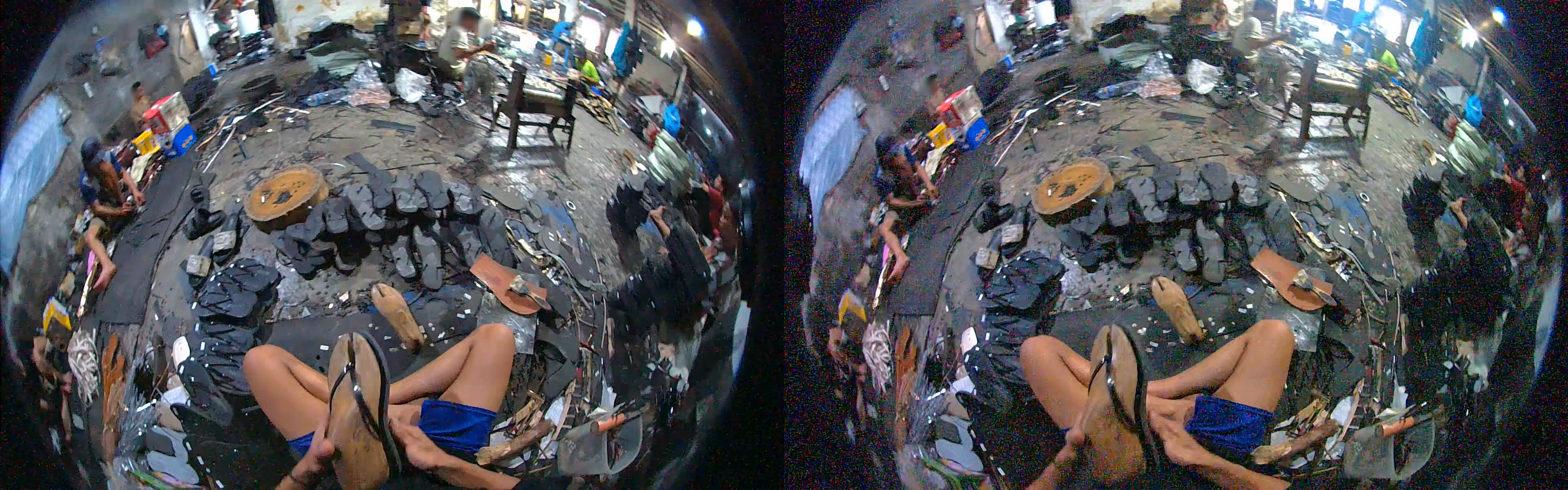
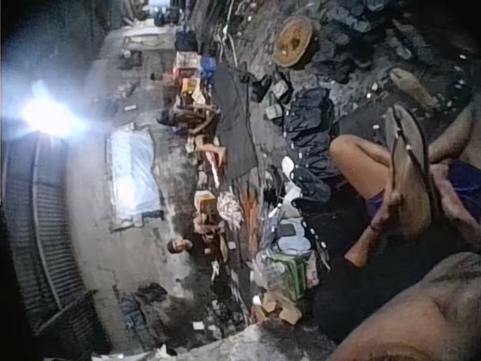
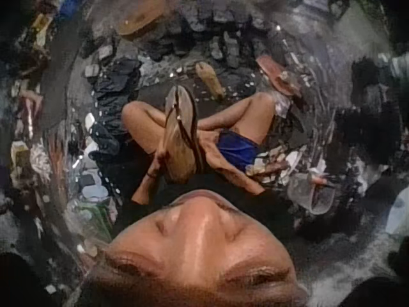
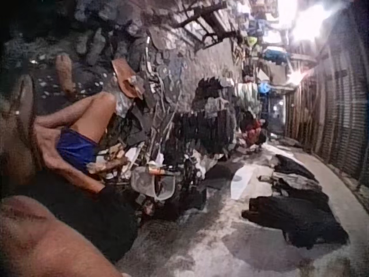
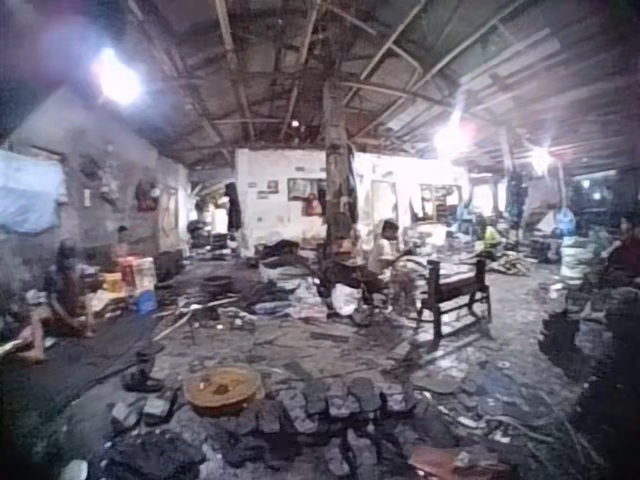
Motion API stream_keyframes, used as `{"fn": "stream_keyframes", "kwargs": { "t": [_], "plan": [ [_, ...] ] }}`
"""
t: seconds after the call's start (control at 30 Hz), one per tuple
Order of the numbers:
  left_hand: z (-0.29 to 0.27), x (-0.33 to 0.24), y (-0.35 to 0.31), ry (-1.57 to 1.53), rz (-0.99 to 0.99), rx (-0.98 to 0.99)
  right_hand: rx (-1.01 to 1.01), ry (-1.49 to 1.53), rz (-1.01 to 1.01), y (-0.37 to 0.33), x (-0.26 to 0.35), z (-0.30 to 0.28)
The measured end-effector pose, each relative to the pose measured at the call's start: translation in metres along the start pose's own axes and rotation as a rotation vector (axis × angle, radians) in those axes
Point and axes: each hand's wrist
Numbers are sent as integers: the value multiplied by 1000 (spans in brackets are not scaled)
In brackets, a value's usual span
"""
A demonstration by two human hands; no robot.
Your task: The person sits on the floor and assembles sandals by attaching black straps to wooden soles. They repeatedly pick up a sole, align the strap, and press it into place, then set the finished sandal aside.
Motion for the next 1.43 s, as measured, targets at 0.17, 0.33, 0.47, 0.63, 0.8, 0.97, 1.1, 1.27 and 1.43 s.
{"fn": "stream_keyframes", "kwargs": {
  "t": [0.17,0.33,0.47,0.63,0.8,0.97,1.1,1.27,1.43],
  "plan": [
    [4,22,28,306,133,-115,15,312,36,-22,-40,18],
    [22,17,26,531,244,-174,234,328,53,-27,-36,8],
    [37,15,24,708,348,-182,273,230,114,-3,-55,16],
    [51,5,6,983,567,-168,-43,-266,-346,23,-30,-4],
    [69,-9,-2,1239,641,-5,162,0,-293,5,5,-21],
    [54,-19,-2,1452,592,-44,-28,574,-60,-33,41,-1],
    [30,-14,5,1113,405,-113,-90,732,-8,-50,34,-7],
    [33,19,-17,867,-28,57,-85,861,-6,-78,37,-14],
    [28,50,-37,488,-45,-45,-221,808,170,-91,39,-11]
  ]
}}
Point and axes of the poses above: each hand's wrist, its own y-axis towards the middle knuckle, its own z-axis out of the palm, x = y × z, and after that the axes turned 15 degrees about -y, right-handed
